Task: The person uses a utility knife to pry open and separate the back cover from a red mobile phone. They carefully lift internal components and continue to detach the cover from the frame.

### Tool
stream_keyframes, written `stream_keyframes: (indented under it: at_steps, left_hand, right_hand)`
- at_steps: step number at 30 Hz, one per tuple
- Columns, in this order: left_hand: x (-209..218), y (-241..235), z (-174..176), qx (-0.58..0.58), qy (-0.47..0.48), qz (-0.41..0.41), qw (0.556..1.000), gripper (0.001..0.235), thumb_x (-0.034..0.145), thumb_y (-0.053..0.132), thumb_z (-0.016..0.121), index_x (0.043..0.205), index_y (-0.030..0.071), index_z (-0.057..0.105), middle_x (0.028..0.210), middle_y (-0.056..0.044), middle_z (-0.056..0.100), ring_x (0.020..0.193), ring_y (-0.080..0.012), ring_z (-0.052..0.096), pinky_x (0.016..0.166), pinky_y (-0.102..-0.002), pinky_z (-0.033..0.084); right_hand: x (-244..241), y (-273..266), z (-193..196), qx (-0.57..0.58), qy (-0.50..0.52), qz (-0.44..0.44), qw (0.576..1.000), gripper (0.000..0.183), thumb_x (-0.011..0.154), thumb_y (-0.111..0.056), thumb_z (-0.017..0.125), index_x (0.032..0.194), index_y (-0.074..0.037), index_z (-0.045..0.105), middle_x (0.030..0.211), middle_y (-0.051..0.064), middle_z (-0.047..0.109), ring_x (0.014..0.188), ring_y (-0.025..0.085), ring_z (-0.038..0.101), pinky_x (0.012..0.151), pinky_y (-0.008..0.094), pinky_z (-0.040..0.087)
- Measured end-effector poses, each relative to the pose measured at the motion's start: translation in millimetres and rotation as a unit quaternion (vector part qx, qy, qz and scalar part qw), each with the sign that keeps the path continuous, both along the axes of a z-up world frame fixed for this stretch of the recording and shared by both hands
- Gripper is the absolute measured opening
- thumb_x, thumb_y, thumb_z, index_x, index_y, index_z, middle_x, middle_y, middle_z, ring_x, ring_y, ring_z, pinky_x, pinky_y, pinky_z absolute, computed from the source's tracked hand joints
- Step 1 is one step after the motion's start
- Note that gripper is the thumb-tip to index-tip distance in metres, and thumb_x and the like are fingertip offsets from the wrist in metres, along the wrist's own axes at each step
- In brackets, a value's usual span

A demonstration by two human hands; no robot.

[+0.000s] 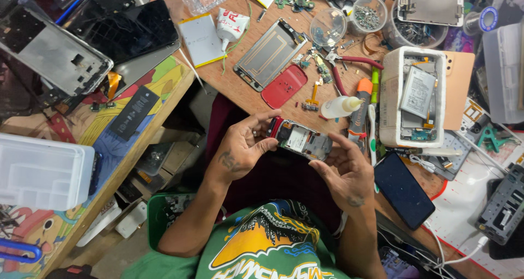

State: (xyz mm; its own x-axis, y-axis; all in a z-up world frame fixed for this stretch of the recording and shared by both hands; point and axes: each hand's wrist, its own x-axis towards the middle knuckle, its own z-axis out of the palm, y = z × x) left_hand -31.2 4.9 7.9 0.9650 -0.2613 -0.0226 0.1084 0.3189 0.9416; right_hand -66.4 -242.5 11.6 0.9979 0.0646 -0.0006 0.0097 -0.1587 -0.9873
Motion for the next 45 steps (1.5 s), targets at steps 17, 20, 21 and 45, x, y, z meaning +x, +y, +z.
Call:
stream_keyframes:
  at_steps: [17, 20, 21, 45]
  left_hand:
    - [33, -44, 11, 0.246, -0.052, 0.118, 0.961, 0.034, 0.095, 0.002, 0.063, 0.129, -0.002, 0.063, 0.1, -0.011, 0.067, 0.077, -0.0128, 0.068, 0.068, -0.026, 0.059]
    - [24, -48, 15, 0.274, -0.073, 0.13, 0.95, 0.043, 0.093, 0.003, 0.07, 0.134, 0.0, 0.06, 0.108, -0.014, 0.059, 0.081, -0.0161, 0.065, 0.068, -0.028, 0.058]
    - [21, -50, 15, 0.28, -0.084, 0.133, 0.947, 0.047, 0.092, 0.003, 0.072, 0.137, 0.0, 0.058, 0.111, -0.014, 0.056, 0.082, -0.0167, 0.063, 0.069, -0.028, 0.058]
    - [-35, -79, -16, 0.153, 0.024, 0.191, 0.969, 0.047, 0.089, 0.007, 0.078, 0.125, -0.001, 0.049, 0.084, -0.004, 0.067, 0.072, -0.0065, 0.062, 0.064, -0.021, 0.054]
  right_hand:
    - [0, -25, 37, -0.301, -0.068, -0.141, 0.941, 0.036, 0.093, -0.006, 0.077, 0.127, -0.001, 0.068, 0.097, 0.01, 0.075, 0.079, 0.012, 0.069, 0.071, 0.027, 0.056]
    - [8, -29, 36, -0.349, -0.115, -0.124, 0.922, 0.035, 0.094, -0.007, 0.077, 0.126, 0.0, 0.067, 0.099, 0.012, 0.073, 0.08, 0.016, 0.07, 0.074, 0.03, 0.057]
    - [13, -30, 35, -0.368, -0.129, -0.119, 0.913, 0.035, 0.094, -0.007, 0.077, 0.126, 0.0, 0.067, 0.1, 0.013, 0.072, 0.08, 0.017, 0.07, 0.074, 0.031, 0.057]
    - [33, -39, 14, -0.304, -0.054, -0.175, 0.935, 0.029, 0.098, -0.004, 0.075, 0.124, 0.004, 0.065, 0.096, 0.014, 0.067, 0.079, 0.014, 0.065, 0.07, 0.027, 0.053]
